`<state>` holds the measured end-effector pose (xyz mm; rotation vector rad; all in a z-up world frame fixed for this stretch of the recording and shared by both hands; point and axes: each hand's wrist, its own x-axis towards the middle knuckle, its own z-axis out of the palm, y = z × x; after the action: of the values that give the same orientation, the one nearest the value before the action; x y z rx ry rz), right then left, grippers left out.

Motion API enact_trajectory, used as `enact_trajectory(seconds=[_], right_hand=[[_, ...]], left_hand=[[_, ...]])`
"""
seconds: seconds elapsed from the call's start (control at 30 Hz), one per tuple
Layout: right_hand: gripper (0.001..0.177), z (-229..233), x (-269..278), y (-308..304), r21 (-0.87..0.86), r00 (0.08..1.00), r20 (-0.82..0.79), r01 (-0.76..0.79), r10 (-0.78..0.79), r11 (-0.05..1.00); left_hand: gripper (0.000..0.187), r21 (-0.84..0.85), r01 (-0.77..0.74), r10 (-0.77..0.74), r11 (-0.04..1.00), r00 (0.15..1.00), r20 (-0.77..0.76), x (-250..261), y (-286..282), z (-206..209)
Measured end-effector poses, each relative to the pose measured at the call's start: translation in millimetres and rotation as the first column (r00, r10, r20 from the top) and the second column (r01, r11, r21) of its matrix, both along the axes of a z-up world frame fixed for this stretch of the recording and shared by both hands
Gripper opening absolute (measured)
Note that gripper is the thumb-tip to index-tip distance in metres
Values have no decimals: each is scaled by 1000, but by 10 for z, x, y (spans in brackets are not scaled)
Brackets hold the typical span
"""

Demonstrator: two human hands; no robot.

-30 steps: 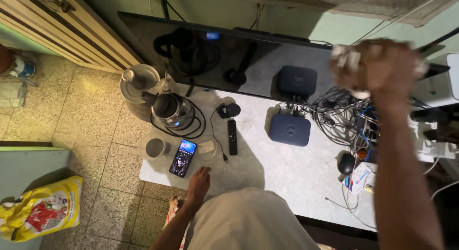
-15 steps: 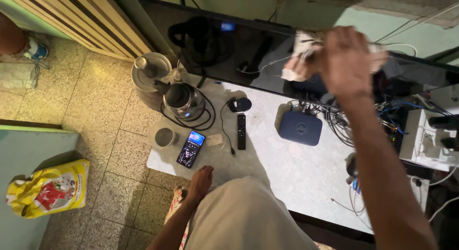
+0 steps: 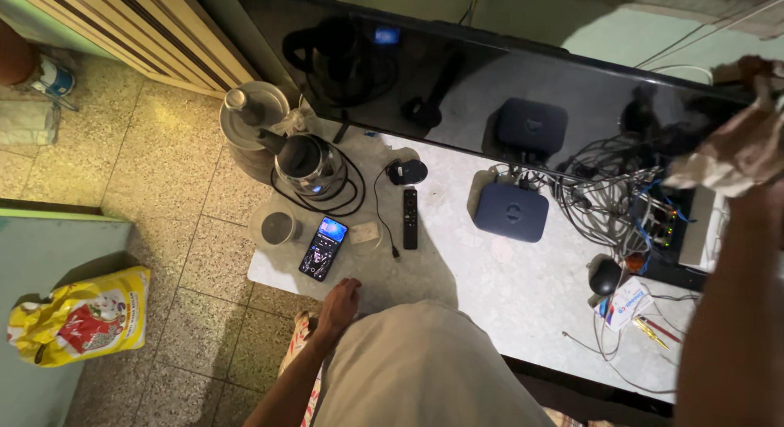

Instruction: The person wipes a monitor screen with a cloth, adjusts its position, and organizes various power cables and an electronic device on a desk.

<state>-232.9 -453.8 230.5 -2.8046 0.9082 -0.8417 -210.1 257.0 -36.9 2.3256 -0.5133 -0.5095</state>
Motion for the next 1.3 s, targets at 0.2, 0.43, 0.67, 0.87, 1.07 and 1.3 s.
enact_trajectory(seconds=[0.2,0.43,0.67,0.87,1.07,1.3], right_hand=[[26,-656,-113,55,530,945,-16,285,-326,799],[25,-469,25,79,349,967,143,151,-211,925],[23,195,293,342,-148,994,28,-102,107,984],[23,559,1117,1339,-280,917,-132,-400,378,873],[36,849,2013,2705,-145,805,-58,-592,591,792],[36,847,1746,2319,-224,795,-150,-606,587,763]], left_hand=[[22,18,-20,20,1000,1000,2,-6,2,2],[20,56,-39,41,998,999,-35,-56,35,15],[21,45,50,-48,998,998,-41,51,-38,89],[22,57,43,-37,997,995,-97,39,-40,-52],[23,57,44,-37,997,992,-122,34,8,-35],[23,55,16,-10,998,995,-103,46,0,35]])
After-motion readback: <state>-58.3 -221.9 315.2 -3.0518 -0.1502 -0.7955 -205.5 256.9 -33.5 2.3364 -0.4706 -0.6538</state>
